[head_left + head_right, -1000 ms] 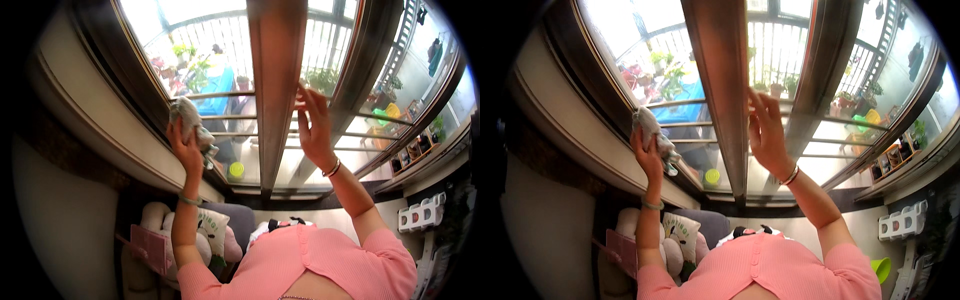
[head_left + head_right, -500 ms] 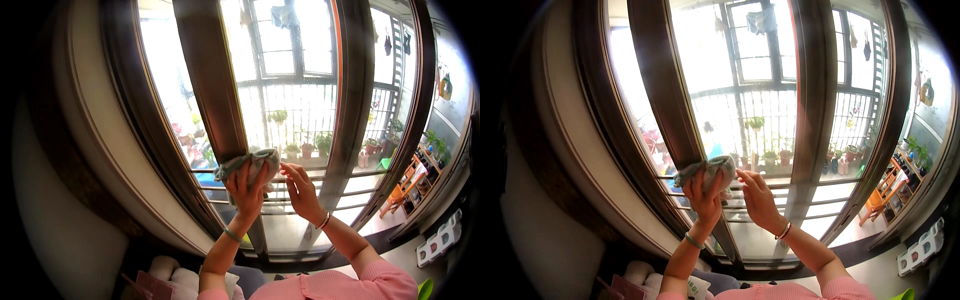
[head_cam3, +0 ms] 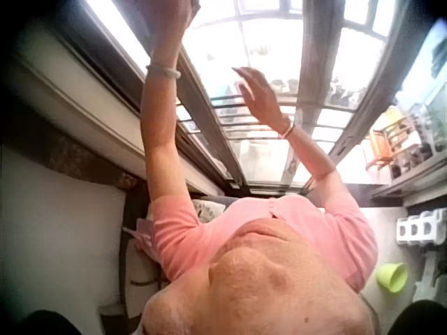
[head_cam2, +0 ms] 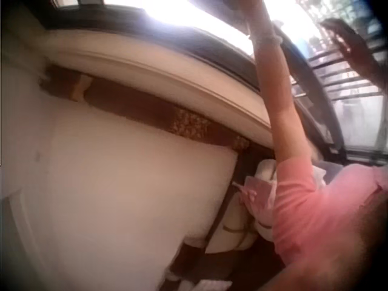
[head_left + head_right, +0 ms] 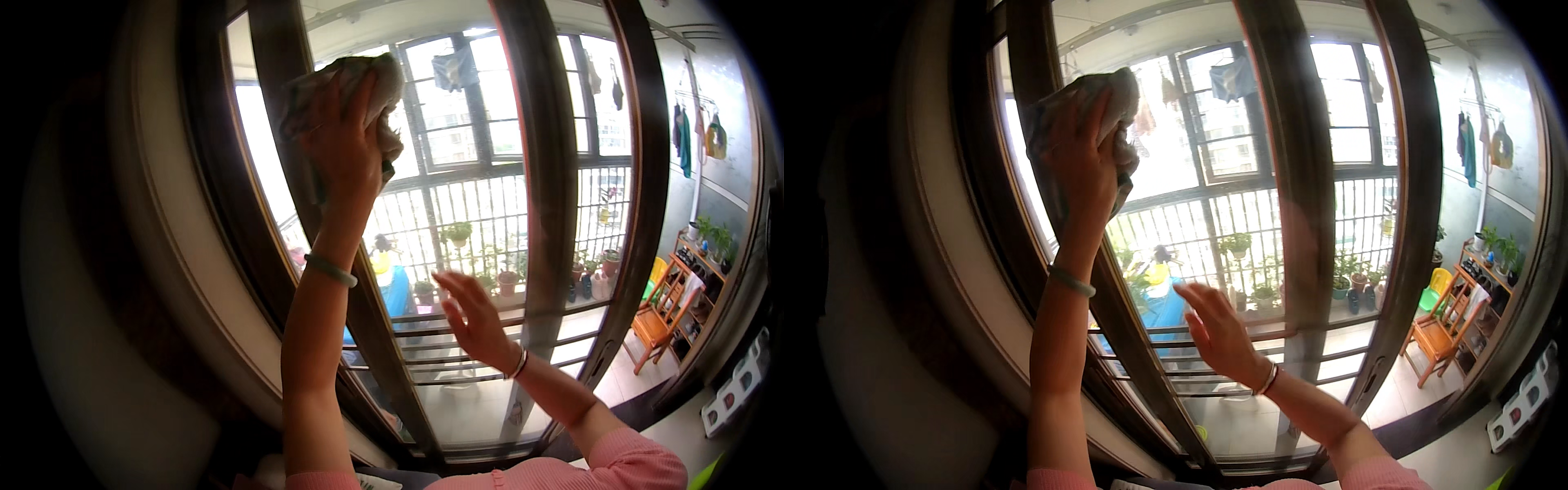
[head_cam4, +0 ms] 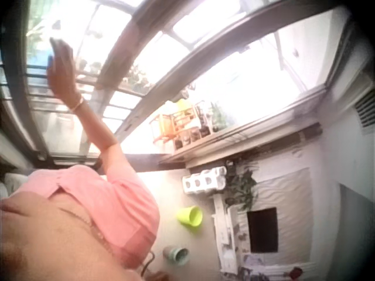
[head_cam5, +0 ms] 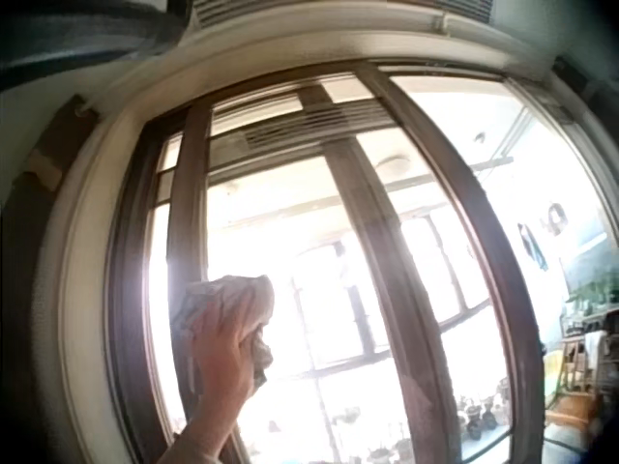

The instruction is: The person wipes a large glass sliding door and window frame with a cloth. They use a green and white striped cloth initially, then switch to a pink and white striped cloth to continue wiping the glass and frame surfaces.

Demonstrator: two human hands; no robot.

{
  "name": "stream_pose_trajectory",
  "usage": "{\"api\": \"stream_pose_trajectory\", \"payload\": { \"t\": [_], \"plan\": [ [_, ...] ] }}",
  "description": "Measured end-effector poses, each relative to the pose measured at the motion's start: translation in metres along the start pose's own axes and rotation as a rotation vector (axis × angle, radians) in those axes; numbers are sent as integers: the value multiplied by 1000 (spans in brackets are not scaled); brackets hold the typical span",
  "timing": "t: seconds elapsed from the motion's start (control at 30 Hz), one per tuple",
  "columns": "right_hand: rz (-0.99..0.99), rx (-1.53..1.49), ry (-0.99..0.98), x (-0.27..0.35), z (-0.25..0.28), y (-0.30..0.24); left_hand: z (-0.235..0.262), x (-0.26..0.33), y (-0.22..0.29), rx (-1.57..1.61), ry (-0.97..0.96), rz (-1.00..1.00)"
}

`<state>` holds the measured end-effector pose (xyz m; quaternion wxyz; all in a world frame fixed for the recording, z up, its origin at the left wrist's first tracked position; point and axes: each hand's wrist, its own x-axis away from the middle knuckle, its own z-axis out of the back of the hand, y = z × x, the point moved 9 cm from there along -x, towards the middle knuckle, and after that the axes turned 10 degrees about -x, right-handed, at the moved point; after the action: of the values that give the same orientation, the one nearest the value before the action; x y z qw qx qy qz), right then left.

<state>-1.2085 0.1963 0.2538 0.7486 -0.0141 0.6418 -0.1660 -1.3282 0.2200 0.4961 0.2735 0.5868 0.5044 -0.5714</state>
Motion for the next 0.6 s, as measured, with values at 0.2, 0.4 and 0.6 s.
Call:
{"api": "stream_pose_trajectory", "payload": {
  "t": [0.2, 0.4, 0.6],
  "plan": [
    [228, 614, 361, -23, 121, -39, 31, 139, 42, -50, -247, -183],
    [-15, 1089, 575, 42, 238, -7, 75, 288, 71, -46, -470, -120],
    [-180, 1132, 747, 64, 291, 41, 41, 224, 109, 42, -387, -180]
  ]
}}
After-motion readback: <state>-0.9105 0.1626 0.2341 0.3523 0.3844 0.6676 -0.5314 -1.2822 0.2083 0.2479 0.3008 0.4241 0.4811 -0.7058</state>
